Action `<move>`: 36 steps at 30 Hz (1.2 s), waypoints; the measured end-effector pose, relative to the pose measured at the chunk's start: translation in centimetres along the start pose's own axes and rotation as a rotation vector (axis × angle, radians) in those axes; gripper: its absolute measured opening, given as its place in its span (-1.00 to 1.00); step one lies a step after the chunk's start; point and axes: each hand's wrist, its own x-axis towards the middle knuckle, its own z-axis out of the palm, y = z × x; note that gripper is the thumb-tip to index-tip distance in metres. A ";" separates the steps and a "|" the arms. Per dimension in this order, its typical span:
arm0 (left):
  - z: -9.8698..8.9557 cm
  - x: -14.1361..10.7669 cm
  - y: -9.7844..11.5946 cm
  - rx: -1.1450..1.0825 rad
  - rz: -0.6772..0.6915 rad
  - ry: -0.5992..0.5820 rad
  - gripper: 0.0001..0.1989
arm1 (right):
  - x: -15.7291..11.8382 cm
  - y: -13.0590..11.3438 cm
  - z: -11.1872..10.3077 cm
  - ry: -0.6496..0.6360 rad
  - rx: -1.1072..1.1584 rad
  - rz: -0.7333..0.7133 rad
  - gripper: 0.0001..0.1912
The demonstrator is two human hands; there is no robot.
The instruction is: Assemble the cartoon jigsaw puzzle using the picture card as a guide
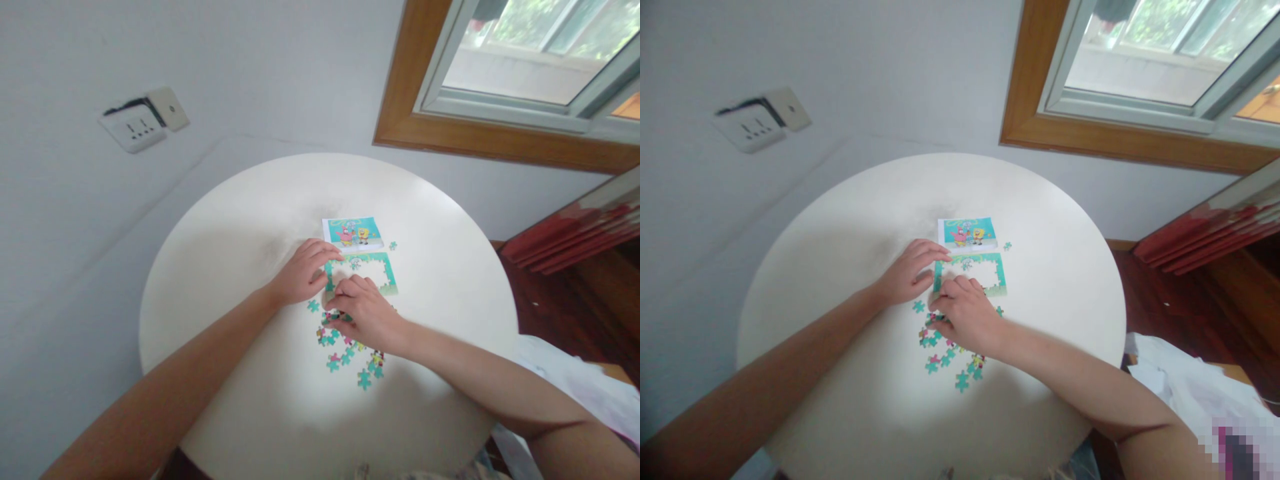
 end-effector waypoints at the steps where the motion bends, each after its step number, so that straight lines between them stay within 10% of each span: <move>1: 0.0 0.0 0.0 -0.002 0.003 -0.001 -0.53 | 0.1 0.0 0.0 -0.005 0.013 0.005 -0.73; 36: -0.1 0.0 0.0 -0.007 -0.020 -0.007 -0.50 | 0.3 0.7 0.2 0.035 0.178 -0.133 -0.88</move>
